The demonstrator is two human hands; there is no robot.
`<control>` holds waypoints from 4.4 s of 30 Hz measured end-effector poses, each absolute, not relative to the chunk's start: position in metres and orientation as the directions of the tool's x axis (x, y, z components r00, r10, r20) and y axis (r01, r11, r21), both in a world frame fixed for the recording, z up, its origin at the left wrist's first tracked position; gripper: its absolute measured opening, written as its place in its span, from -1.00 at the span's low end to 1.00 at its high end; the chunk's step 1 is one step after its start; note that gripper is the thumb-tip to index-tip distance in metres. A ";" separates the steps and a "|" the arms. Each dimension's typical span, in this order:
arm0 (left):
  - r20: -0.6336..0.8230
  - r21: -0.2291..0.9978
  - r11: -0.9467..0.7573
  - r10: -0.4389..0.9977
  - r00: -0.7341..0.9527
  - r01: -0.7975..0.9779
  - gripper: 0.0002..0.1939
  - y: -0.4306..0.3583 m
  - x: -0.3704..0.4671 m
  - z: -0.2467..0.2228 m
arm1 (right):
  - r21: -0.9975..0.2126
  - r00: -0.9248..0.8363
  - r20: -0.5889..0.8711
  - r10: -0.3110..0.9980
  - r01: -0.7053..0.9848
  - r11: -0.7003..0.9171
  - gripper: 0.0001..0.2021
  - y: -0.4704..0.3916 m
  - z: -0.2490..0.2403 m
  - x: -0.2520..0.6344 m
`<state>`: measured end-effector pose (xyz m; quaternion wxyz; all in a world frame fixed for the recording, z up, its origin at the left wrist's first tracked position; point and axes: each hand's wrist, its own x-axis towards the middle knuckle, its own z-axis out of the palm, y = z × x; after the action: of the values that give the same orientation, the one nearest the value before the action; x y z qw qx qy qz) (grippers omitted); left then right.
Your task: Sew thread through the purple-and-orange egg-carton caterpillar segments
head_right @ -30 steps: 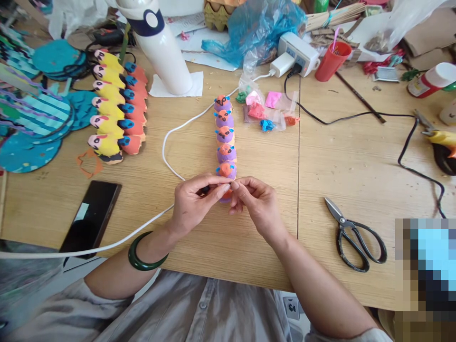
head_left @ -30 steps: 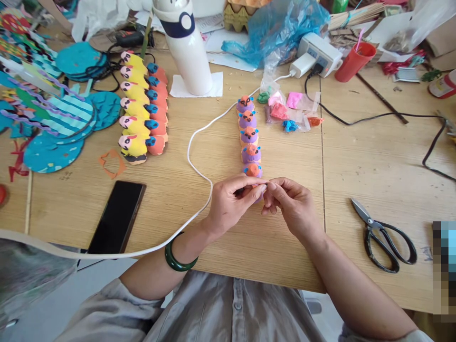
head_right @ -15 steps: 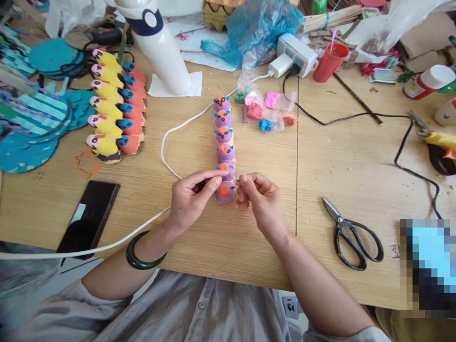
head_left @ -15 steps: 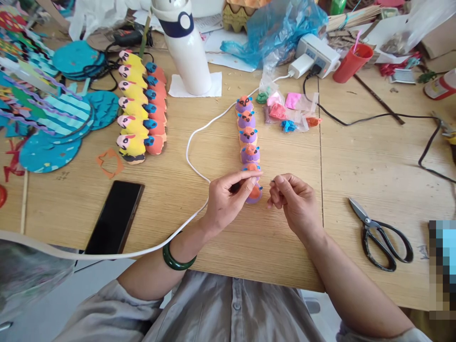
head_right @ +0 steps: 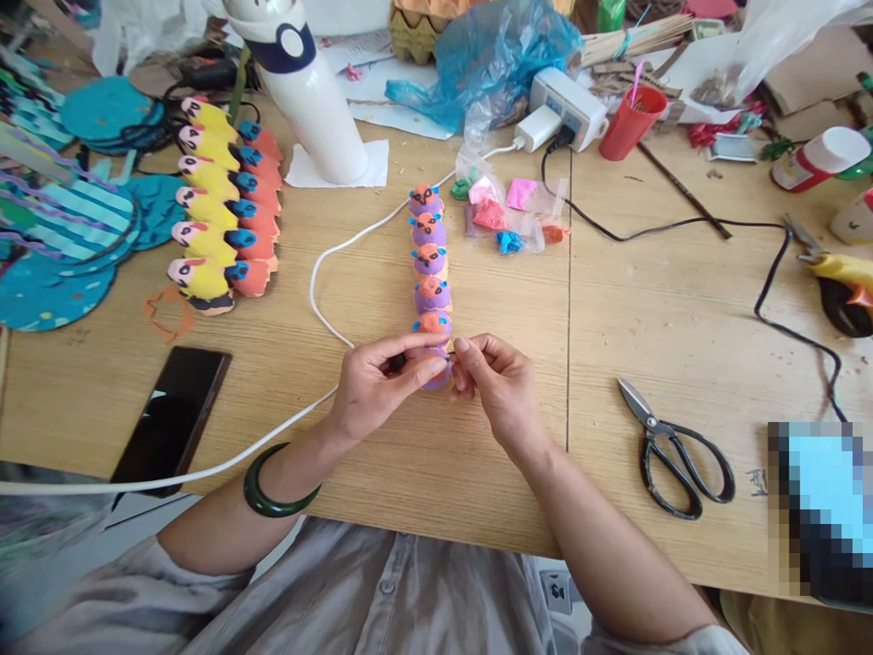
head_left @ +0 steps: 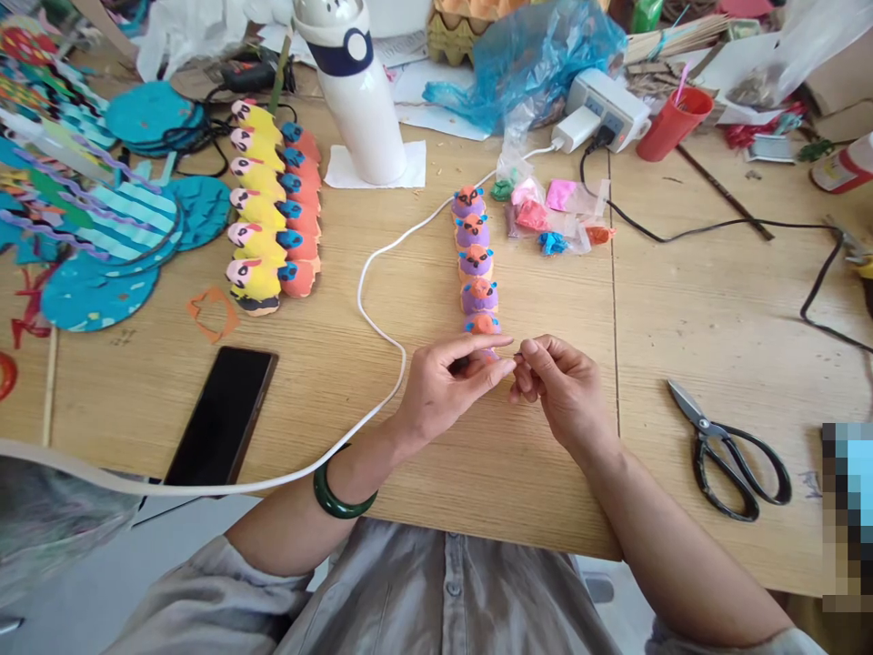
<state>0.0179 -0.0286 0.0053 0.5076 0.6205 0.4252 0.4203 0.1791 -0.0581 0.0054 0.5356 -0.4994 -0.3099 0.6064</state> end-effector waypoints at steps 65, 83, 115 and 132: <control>0.118 0.977 -0.154 0.968 0.223 0.147 -0.73 -0.029 0.015 0.007 | -0.909 0.051 -0.303 0.952 -0.316 -0.272 -0.61 -0.059 0.008 0.181; 0.084 0.981 -0.125 0.963 0.258 0.146 -0.77 -0.029 0.016 0.006 | -0.900 0.103 -0.293 0.951 -0.364 -0.238 -0.61 -0.058 0.012 0.181; 0.066 0.984 -0.101 0.972 0.227 0.144 -0.78 -0.028 0.017 0.008 | -0.991 0.112 -0.014 0.994 -0.134 0.001 -0.94 -0.063 0.013 0.180; -0.014 0.987 -0.037 0.952 0.306 0.159 -0.66 -0.029 0.017 0.015 | -0.999 0.124 0.032 0.992 -0.040 0.037 -0.99 -0.063 0.009 0.179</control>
<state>0.0166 -0.0286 0.0152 0.5259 0.6134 0.4527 0.3771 0.1789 -0.0633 0.0094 0.5489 -0.5106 -0.4662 0.4698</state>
